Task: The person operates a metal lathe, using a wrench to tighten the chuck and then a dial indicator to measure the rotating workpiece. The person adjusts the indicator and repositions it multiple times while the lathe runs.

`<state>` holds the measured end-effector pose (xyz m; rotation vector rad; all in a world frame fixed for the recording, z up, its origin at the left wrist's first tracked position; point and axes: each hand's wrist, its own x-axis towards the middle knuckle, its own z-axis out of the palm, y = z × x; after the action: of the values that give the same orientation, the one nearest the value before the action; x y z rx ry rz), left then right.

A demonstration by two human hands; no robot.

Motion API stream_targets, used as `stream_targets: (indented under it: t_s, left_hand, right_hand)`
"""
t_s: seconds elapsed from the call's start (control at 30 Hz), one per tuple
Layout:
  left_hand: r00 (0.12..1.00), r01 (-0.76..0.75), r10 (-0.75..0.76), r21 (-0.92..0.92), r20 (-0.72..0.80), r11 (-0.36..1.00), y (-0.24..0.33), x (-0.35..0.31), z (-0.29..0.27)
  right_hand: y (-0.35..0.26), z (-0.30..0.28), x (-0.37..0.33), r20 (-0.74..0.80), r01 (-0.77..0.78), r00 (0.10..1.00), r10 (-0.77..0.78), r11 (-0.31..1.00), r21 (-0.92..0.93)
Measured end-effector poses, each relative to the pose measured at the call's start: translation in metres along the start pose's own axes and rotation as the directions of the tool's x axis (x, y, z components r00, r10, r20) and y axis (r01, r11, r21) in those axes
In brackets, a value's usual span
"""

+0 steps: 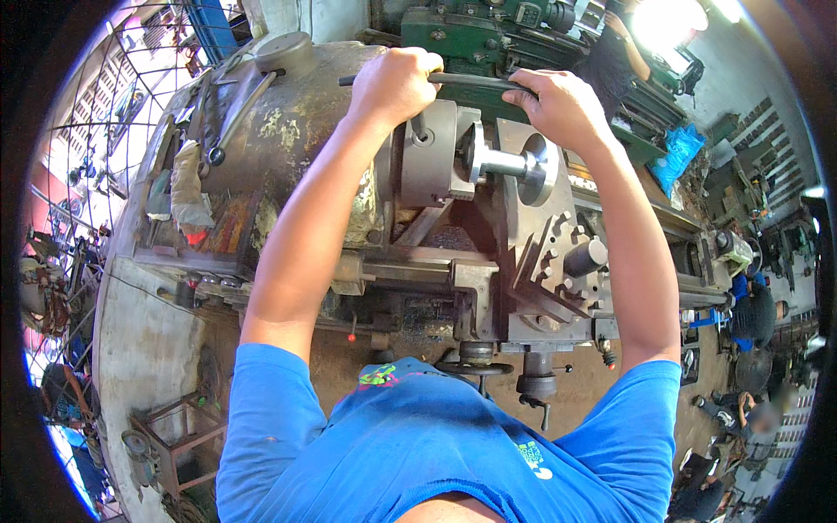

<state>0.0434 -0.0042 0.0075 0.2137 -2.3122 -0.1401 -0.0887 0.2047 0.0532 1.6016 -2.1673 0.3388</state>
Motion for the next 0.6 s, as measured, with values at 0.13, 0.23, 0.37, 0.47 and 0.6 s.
stream_targets:
  t_s: [0.13,0.23,0.37,0.47,0.6]
  left_hand:
    - [1.0,-0.017,0.016,0.038,0.023,0.999,0.004,-0.005,0.011]
    - [0.999,0.04,-0.04,0.134,-0.003,0.99,0.027,-0.023,0.014]
    - [0.978,0.102,-0.122,0.119,0.167,0.988,0.036,-0.03,0.011]
    - [0.934,-0.076,0.059,0.034,0.353,0.996,0.013,-0.015,0.01]
    - [0.863,-0.42,0.425,-0.079,0.275,0.904,-0.021,0.0,0.016]
  right_hand:
    - [0.016,0.02,-0.007,-0.055,0.061,0.997,-0.06,0.998,0.016]
    - [0.03,0.035,-0.006,-0.034,0.076,0.997,-0.076,0.997,0.003]
    - [0.037,0.042,0.004,-0.142,0.187,0.969,-0.202,0.976,-0.115]
    - [0.032,0.031,0.002,0.085,0.089,0.993,-0.081,0.992,-0.09]
    - [0.026,0.019,-0.012,0.222,-0.08,0.971,0.094,0.994,-0.072]
